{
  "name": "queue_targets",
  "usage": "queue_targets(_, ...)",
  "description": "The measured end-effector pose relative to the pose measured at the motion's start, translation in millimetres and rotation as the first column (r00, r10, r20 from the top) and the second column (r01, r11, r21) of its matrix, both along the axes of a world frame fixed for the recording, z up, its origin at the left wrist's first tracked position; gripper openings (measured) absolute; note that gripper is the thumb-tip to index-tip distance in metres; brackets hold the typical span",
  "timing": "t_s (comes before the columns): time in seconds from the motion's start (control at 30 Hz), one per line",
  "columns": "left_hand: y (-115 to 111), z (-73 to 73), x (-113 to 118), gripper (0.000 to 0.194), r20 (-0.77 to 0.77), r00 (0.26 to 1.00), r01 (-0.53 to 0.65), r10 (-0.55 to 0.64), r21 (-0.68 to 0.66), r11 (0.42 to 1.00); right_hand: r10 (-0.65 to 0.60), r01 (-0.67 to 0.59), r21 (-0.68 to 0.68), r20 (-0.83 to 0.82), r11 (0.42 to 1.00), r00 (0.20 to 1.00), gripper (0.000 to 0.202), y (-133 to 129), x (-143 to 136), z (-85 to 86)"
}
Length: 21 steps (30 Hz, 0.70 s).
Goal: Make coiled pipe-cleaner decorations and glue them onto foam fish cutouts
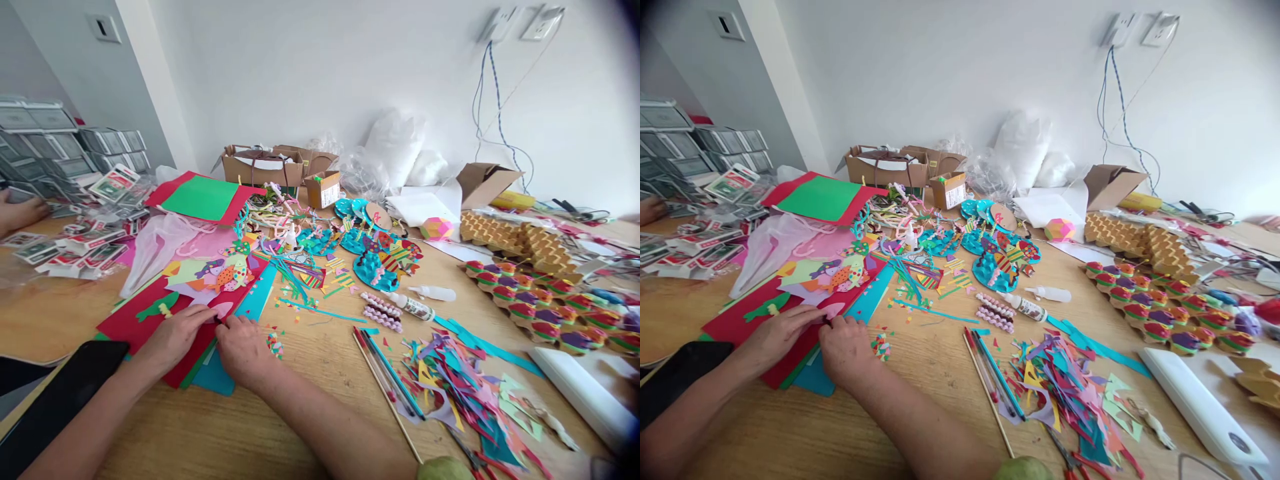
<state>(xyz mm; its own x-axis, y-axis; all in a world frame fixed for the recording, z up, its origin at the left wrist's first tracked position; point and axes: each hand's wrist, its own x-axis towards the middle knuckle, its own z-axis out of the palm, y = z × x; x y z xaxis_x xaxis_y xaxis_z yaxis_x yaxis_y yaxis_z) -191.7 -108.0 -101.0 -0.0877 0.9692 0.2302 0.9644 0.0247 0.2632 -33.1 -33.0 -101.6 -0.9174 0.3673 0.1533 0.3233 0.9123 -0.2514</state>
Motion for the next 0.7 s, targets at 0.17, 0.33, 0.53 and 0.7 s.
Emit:
queue_targets(0.17,-0.3,-11.4,-3.4,0.044,-0.018,1.0,-0.003,0.003,0.015,1.0,0.0,0.0,0.009,-0.011,1.0,1.0,0.02,-0.3,-0.3,-3.1)
queue_targets(0.33,0.5,-19.7,-7.5,0.044,-0.007,1.0,0.029,-0.028,0.057,0.998,-0.005,0.005,0.007,0.003,1.0,1.0,0.019,-0.5,-0.3,-3.8)
queue_targets(0.53,2.4,-23.9,-11.1,0.043,0.029,0.999,0.029,-0.031,0.068,0.997,-0.006,0.006,-0.012,0.008,1.0,1.0,0.025,0.2,1.1,-0.3)
queue_targets(0.7,5.4,-18.4,-11.2,0.042,0.055,0.998,0.043,-0.045,0.031,0.999,-0.023,0.023,-0.012,0.014,1.0,1.0,0.032,-1.1,-0.2,1.1)
